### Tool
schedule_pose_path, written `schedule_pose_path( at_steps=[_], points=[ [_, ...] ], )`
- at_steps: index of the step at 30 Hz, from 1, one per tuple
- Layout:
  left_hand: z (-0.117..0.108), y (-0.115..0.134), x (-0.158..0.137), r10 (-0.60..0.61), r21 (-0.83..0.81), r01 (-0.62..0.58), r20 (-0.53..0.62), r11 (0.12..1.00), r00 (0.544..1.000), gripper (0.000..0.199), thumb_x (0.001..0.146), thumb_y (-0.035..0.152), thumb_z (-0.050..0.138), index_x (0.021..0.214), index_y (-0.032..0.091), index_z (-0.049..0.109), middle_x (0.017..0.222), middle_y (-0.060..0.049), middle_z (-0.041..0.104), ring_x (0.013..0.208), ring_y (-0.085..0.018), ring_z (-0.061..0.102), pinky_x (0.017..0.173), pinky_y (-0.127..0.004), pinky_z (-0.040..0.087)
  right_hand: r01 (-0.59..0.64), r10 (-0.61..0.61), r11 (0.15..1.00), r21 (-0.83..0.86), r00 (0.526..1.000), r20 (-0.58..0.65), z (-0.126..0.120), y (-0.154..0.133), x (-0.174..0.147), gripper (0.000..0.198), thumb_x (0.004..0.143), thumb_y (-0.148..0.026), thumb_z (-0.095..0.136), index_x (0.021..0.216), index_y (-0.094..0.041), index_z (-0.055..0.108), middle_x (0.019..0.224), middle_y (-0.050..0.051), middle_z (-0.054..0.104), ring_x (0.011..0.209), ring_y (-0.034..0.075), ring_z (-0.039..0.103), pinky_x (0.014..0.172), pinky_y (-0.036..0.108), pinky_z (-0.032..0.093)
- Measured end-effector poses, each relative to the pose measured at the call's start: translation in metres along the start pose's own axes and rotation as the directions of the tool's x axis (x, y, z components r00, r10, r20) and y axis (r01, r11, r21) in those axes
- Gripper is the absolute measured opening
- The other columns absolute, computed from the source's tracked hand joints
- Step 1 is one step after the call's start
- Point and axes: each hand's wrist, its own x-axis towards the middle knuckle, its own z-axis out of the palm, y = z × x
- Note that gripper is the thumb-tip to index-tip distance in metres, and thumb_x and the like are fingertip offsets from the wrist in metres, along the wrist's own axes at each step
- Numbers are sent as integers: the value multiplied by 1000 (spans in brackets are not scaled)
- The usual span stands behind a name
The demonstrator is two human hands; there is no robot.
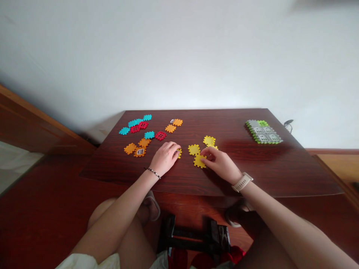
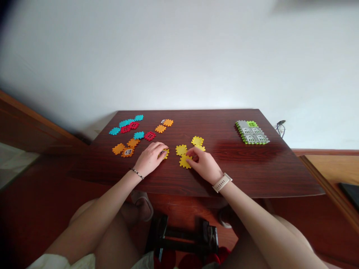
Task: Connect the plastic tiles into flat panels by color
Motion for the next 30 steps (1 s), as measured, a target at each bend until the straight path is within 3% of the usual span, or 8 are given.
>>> schedule_pose_path(
  at_steps=[5,9,15,21,30],
  points=[
    [-3,10,1,34,-6,-34,-62,999,997,19,104,12,56,116,20,69,116,-9,72,110,-26,67,100,-44,58,131,-130,969,-210,991,20,15,-7,-8,17,100,-32,68,116,-28,69,111,5,79,95,25,74,86,40,59],
    [-2,34,-3,165,-58,-167,-41,984,985,17,108,16,54,113,20,71,116,-9,72,110,-25,68,102,-45,58,238,-238,917,-321,970,39,10,-11,-7,18,102,-28,64,120,-28,69,117,8,76,111,30,70,98,45,56],
    [3,57,-8,314,-136,-306,39,942,949,12,108,25,60,112,20,71,116,-8,73,113,-25,69,104,-44,59,107,-211,883,-458,960,-182,-19,10,5,24,100,-28,64,123,-22,67,115,12,74,108,35,67,99,51,54],
    [4,60,-9,331,-162,-318,56,934,942,18,109,28,60,123,21,69,126,-9,71,120,-25,67,110,-45,58,80,-165,868,-491,977,-132,-25,27,6,33,97,-37,69,126,-23,66,118,13,73,108,36,67,98,52,55],
    [10,50,-10,272,-111,-268,23,957,962,18,109,20,58,119,22,72,124,-8,73,119,-25,69,109,-46,59,91,-152,890,-447,983,-102,-24,26,7,38,95,-33,69,131,-24,64,116,13,72,107,34,70,95,50,58]
  ],
)
